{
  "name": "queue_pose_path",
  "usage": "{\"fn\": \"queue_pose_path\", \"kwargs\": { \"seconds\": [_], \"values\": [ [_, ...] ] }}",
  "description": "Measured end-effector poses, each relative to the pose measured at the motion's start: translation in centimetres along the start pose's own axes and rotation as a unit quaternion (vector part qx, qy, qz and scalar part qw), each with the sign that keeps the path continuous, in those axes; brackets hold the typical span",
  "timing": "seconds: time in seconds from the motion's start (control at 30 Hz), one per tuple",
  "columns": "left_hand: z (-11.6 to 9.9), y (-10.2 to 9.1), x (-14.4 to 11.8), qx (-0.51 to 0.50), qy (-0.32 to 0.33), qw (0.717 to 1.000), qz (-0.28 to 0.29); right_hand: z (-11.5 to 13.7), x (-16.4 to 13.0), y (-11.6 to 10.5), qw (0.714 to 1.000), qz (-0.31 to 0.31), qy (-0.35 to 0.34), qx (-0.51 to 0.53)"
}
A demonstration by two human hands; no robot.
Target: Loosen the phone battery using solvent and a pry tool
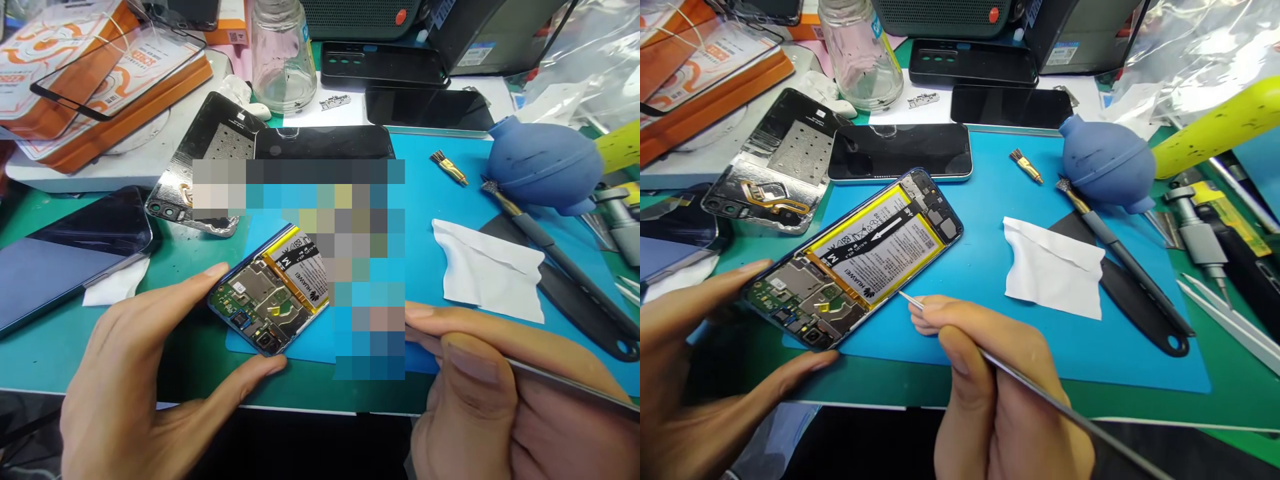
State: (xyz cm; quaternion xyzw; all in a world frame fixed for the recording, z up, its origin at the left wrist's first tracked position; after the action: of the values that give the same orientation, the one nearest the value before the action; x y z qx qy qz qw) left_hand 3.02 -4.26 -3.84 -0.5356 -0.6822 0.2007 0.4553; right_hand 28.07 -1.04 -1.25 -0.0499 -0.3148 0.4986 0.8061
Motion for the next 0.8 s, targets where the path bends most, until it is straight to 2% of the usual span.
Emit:
{"fn": "queue_pose_path", "kwargs": {
  "seconds": [0.1, 0.17, 0.3, 0.4, 0.5, 0.63, 0.67, 0.8],
  "values": [
    [0.7, -1.0, -0.9, 0.027, -0.09, 0.995, -0.025, -0.3, 0.0, -0.1, 1.0, -0.015, 0.018, -0.019],
    [0.2, -1.2, -1.1, 0.027, -0.122, 0.992, -0.028, -0.5, -0.1, -0.3, 0.998, -0.04, 0.044, 0.009],
    [-1.1, -1.0, -0.6, 0.031, -0.101, 0.994, -0.002, -1.1, -0.4, -0.3, 0.989, -0.06, 0.098, 0.089],
    [-0.8, -0.7, -0.3, 0.029, -0.101, 0.994, 0.014, -1.1, -0.4, -0.4, 0.989, -0.057, 0.06, 0.121],
    [-0.1, -0.6, -0.1, 0.03, -0.086, 0.996, 0.021, -0.8, -0.2, -0.4, 0.986, -0.033, 0.009, 0.162],
    [0.3, -0.5, -0.2, 0.09, -0.02, 0.994, 0.062, -0.8, -0.1, -0.4, 0.975, 0.028, 0.014, 0.218],
    [0.0, -0.7, -0.3, 0.104, -0.002, 0.993, 0.064, -0.6, -0.1, -0.3, 0.972, 0.055, 0.008, 0.228],
    [-2.3, -1.4, -1.4, 0.097, -0.016, 0.994, 0.041, -0.1, -0.4, -0.2, 0.947, 0.166, -0.048, 0.271]
  ]
}}
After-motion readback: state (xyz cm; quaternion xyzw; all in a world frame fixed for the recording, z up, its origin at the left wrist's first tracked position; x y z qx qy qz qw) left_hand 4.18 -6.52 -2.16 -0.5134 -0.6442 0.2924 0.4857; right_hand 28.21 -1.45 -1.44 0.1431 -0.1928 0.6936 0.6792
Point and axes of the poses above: each hand's wrist, its own x-axis towards the middle knuckle, its own y-axis out of the palm, z = x × y, the point moved 5 cm from there along x, towards the middle knuckle, and after that the axes turned 3 degrees about -x, right-handed, at the moved point
